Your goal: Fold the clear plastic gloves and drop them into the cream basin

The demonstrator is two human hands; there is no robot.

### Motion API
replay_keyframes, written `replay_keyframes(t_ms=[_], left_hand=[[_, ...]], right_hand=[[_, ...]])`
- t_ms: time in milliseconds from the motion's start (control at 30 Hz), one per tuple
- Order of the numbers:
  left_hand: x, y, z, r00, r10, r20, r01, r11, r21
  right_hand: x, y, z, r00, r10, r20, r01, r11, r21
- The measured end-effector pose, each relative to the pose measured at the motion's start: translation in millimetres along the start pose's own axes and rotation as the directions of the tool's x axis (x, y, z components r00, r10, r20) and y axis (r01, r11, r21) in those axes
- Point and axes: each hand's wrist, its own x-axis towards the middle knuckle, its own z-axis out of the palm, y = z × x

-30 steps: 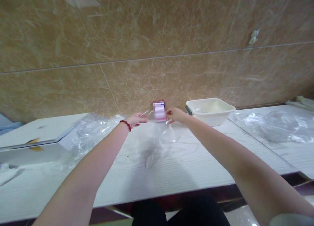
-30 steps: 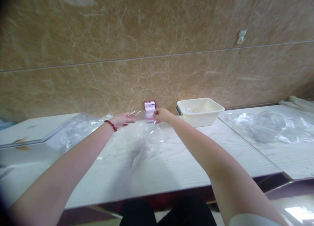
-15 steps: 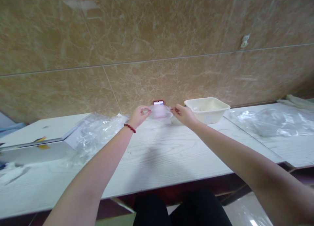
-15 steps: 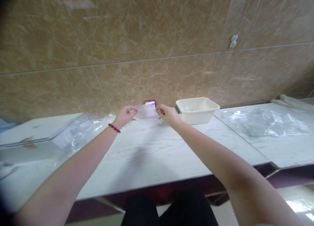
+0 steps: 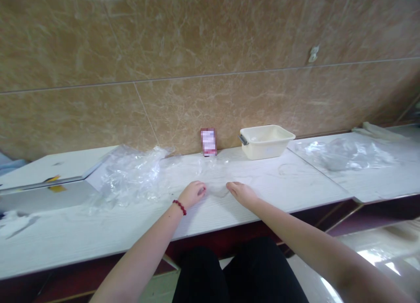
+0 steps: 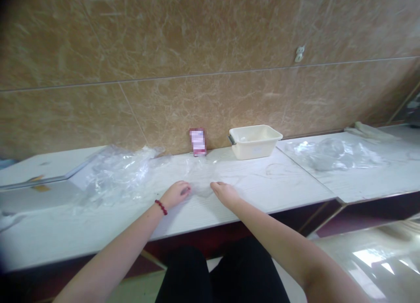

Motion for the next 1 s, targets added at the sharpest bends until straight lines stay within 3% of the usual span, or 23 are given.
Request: replay_keyframes(t_ms=[167,367,567,700,800,900,1000], left_hand=[[-9,4,2.7,0.995,0.091,0.05,-0.096,0.989,0.112],[-14,8,1.7,0.992,0.084,0.095,-0.092,0.992,0.081],[-25,12,-15.0,0.994,0.022,0.105,-0.029,0.997,0.065],[-14,21,-19.7,0.994,0.041,0.1,-0.043,0.999,0.011],[7,29,-5.5,0.998,0.012,0.064,-0.015,0.999,0.041],[25,30,17.0,0.998,-0.051,0.043,0.045,0.989,0.143],[30,22,35.5,0.985,-0.163,0.058,0.145,0.961,0.237]], right_hand=[[-5,-3,-1,0.998,-0.038,-0.045,0.032,0.991,-0.127],[5,6,2,1.0,0.019,-0.021,-0.022,0.984,-0.179],[16,23,-11,0.993,0.113,-0.021,-0.114,0.989,-0.089],[30,24,-21,0.991,0.096,-0.092,-0.094,0.995,0.03],[45,12,-9,0.996,-0.032,-0.086,0.04,0.995,0.095],[60,-2,15,0.985,-0.167,-0.036,0.169,0.983,0.068],[75,-4,36,0.991,-0.132,-0.027,0.131,0.991,-0.041]])
